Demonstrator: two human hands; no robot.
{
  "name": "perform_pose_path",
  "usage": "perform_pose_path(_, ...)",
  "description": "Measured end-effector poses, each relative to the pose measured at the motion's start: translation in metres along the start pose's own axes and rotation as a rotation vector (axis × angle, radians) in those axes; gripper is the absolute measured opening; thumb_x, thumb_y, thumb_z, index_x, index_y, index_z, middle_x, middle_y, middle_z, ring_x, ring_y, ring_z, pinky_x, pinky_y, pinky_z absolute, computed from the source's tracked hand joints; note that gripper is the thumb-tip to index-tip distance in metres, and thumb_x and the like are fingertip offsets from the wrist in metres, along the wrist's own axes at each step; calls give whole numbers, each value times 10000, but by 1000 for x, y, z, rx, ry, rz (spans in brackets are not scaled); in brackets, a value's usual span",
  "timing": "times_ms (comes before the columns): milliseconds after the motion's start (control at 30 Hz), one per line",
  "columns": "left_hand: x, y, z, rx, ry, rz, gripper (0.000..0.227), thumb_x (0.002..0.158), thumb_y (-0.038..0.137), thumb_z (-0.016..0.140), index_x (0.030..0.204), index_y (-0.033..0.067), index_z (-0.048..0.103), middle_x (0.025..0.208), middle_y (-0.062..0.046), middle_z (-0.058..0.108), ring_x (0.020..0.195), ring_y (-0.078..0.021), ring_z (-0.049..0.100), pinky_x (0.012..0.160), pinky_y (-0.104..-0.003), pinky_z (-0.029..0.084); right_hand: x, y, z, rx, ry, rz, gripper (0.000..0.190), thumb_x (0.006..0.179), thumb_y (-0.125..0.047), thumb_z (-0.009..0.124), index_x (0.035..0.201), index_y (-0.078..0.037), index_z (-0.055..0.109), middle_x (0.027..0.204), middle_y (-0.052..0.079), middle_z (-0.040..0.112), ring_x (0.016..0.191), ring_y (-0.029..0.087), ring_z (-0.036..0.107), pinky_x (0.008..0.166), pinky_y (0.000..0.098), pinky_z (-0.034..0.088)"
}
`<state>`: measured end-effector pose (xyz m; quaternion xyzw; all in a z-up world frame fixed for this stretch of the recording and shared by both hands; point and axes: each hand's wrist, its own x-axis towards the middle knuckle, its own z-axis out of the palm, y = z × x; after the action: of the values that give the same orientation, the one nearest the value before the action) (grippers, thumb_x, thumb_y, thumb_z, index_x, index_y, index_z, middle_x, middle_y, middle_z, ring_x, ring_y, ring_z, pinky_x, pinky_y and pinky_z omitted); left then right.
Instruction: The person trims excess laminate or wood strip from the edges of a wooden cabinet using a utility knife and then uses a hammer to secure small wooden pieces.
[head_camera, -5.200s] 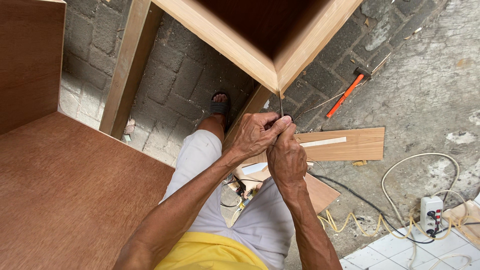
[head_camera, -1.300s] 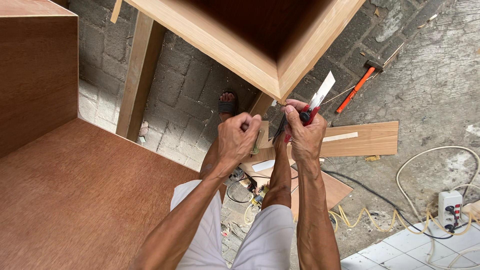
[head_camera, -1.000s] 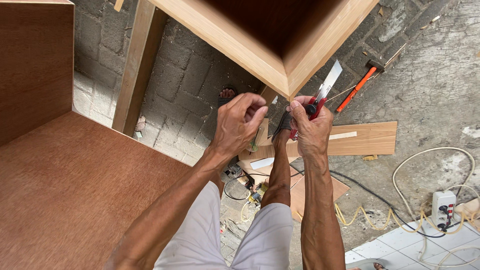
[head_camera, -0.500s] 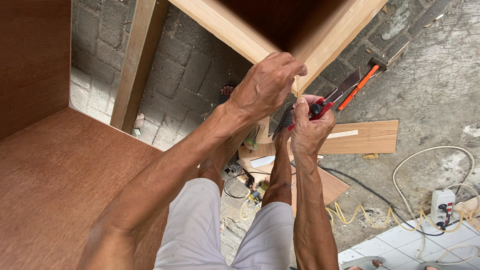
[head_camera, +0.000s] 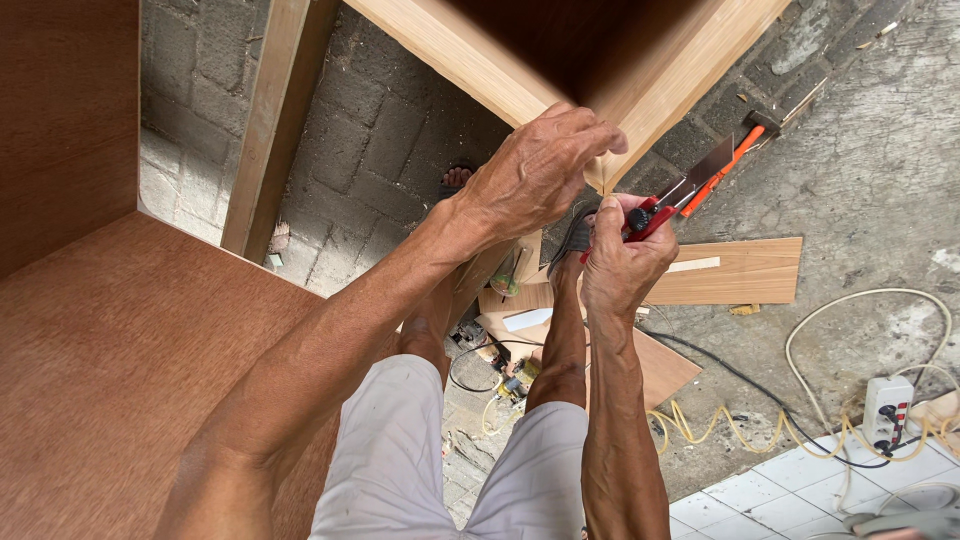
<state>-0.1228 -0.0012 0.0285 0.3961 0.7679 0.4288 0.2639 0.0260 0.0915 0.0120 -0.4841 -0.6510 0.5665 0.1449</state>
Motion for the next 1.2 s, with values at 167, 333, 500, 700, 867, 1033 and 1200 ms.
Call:
perform_pose_path(167,-2,-5,2,-68,34,-2,373,806,-113,583,1093,124,614,910,-105,637,960,-324,693,918,-449,562,-3,3,5,33,26,24,17,865,-33,712,881,-30,713,601,78,618,499,80,549,458,214,453)
perform_pose_path(333,-3,-6,6,-81,54,1,357,800,-103,563,1074,123,599,908,-108,629,956,-327,681,926,-453,549,-9,-12,14,98,82,66,29,863,-28,695,889,-19,690,600,79,584,487,83,542,455,209,449)
perform_pose_path(500,-3,-10,7,-110,84,25,378,780,-102,560,1077,127,608,898,-96,621,932,-305,669,913,-423,544,-19,-31,28,233,161,96,36,857,19,664,858,4,631,614,70,560,478,57,503,445,192,426)
perform_pose_path(700,-6,13,-11,-197,168,-30,413,818,-154,509,1122,83,659,987,-131,673,986,-297,686,957,-396,550,-42,-16,15,225,194,128,45,851,-9,662,814,1,639,589,78,552,421,76,481,390,224,417)
perform_pose_path(867,-37,36,-2,-406,390,-306,177,961,87,628,1121,116,697,927,-79,704,852,-187,720,725,-271,624,-50,-15,1,400,112,225,70,915,-27,687,918,3,624,664,119,579,431,91,458,401,222,402)
perform_pose_path(1033,-56,24,55,-825,395,-689,236,936,226,738,1108,65,719,899,-100,744,785,-121,729,671,-232,649,-46,-22,-5,509,49,316,92,952,-39,673,999,17,617,747,127,619,458,83,440,456,224,390)
perform_pose_path(1200,-40,39,78,-1055,444,-834,428,907,354,774,1067,-37,702,898,-186,729,788,-158,739,678,-250,669,-47,-8,-19,505,61,330,152,942,-36,668,1055,56,625,802,172,685,461,80,441,479,233,398)
